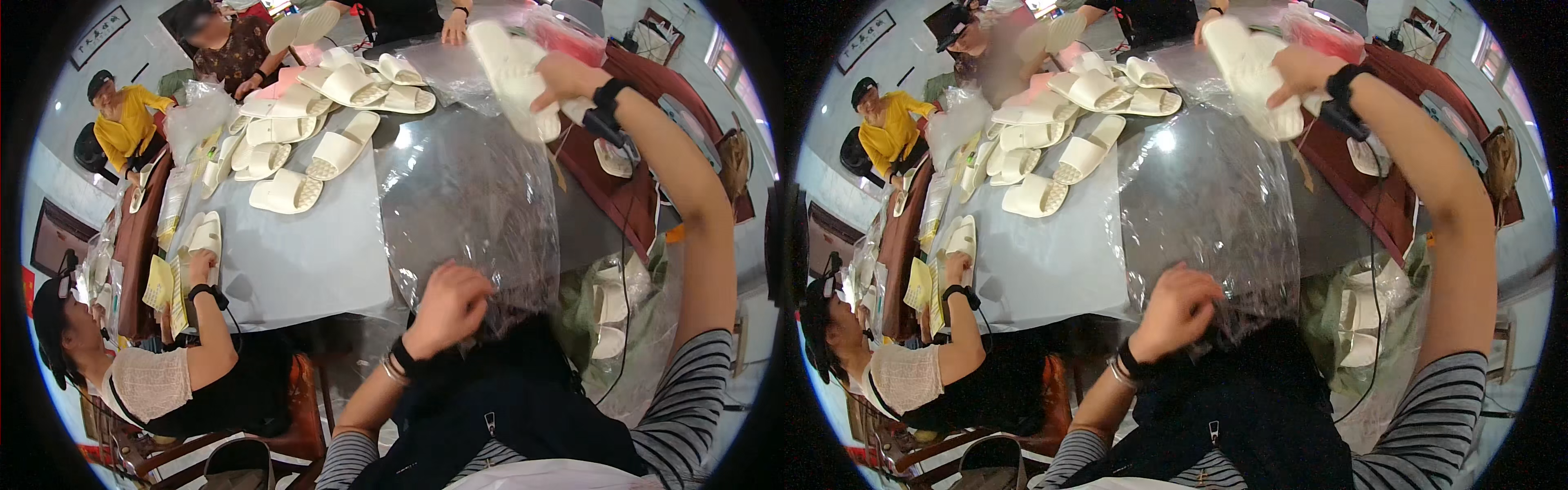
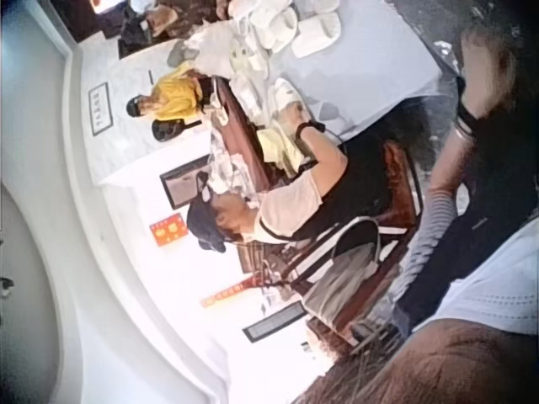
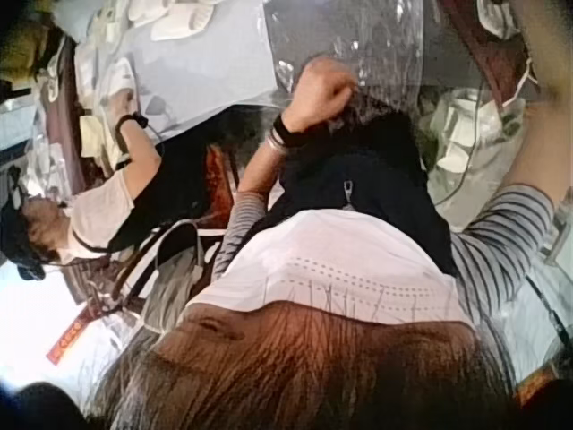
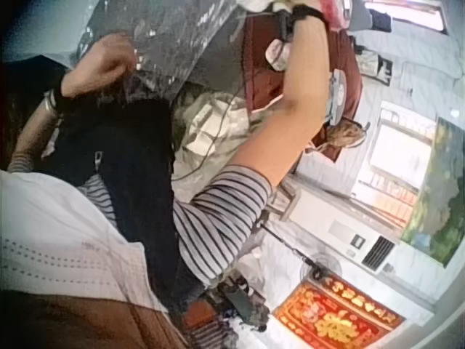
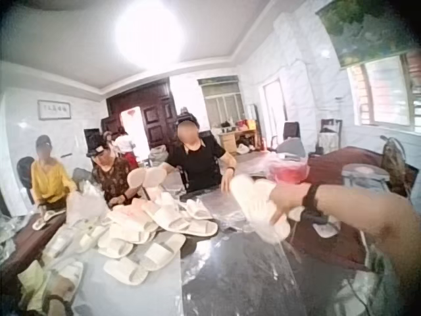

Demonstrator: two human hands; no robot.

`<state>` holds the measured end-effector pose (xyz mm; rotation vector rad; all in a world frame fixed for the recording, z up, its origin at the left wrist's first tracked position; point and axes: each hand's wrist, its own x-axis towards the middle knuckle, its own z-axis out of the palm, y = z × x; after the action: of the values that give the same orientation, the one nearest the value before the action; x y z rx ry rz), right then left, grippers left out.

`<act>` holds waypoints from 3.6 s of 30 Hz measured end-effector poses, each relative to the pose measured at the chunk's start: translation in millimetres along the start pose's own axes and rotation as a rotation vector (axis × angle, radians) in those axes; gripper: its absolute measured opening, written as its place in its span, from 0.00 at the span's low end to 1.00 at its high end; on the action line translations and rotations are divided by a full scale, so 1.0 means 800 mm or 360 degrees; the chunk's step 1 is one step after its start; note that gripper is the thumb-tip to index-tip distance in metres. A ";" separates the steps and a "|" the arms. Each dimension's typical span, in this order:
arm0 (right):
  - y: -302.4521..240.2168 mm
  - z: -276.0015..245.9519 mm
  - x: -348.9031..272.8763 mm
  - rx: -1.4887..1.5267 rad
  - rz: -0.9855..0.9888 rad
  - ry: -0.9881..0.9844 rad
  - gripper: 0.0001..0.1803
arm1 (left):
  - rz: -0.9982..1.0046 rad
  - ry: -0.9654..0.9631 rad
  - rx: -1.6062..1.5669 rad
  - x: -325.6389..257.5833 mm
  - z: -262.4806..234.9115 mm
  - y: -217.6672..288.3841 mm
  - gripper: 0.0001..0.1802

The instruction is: Packaging finished slippers into plastic bags and placing them into a collection sack.

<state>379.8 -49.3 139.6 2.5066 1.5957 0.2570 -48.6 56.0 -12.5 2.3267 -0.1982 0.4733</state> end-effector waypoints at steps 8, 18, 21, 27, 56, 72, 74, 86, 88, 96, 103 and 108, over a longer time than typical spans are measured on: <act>0.005 -0.088 -0.126 0.0497 -0.0243 0.0421 0.33 | -0.0343 0.0448 -0.0066 0.065 -0.001 -0.065 0.10; -0.195 -0.037 -0.261 0.0497 -0.0911 -0.0393 0.35 | -0.0321 0.0265 0.0521 0.065 0.002 -0.057 0.14; -0.203 -0.015 -0.257 0.0437 -0.0953 -0.0475 0.35 | 0.0016 0.0124 0.0665 0.055 -0.007 -0.050 0.20; -0.223 0.008 -0.229 0.0258 -0.1013 -0.0270 0.35 | 0.0032 0.0069 0.0235 0.059 0.000 -0.027 0.44; -0.292 0.158 -0.185 0.1754 0.0316 0.0428 0.14 | -0.0203 -0.0025 0.0581 0.074 0.033 -0.030 0.40; -0.314 0.179 -0.161 0.1878 0.0348 0.0916 0.14 | 0.0013 -0.0119 0.0623 0.073 0.080 0.044 0.44; -0.321 0.176 -0.142 0.2180 0.0832 0.0544 0.15 | 0.0070 -0.0133 0.0424 0.070 0.082 0.069 0.46; -0.255 0.136 -0.255 0.1343 -0.0180 0.0309 0.23 | 0.0159 -0.0326 0.0132 0.034 0.024 0.033 0.53; -0.216 0.125 -0.282 0.1340 -0.0248 -0.0039 0.24 | 0.0154 -0.0552 0.0732 0.020 0.026 0.020 0.53; -0.172 0.067 -0.316 0.0969 0.0088 0.0242 0.43 | 0.0093 -0.0021 0.0233 -0.006 0.069 -0.039 0.10; -0.218 0.127 -0.321 0.1568 -0.0062 0.0321 0.16 | -0.1117 0.0484 -0.1494 -0.036 0.024 0.000 0.23; -0.266 0.181 -0.307 0.2060 0.0863 0.0629 0.19 | -0.1859 0.0469 -0.2076 -0.001 0.033 0.047 0.12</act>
<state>123.4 -188.9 -63.8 4.0859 1.3235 -0.4162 -52.8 10.9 -6.0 0.7927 0.7500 0.0003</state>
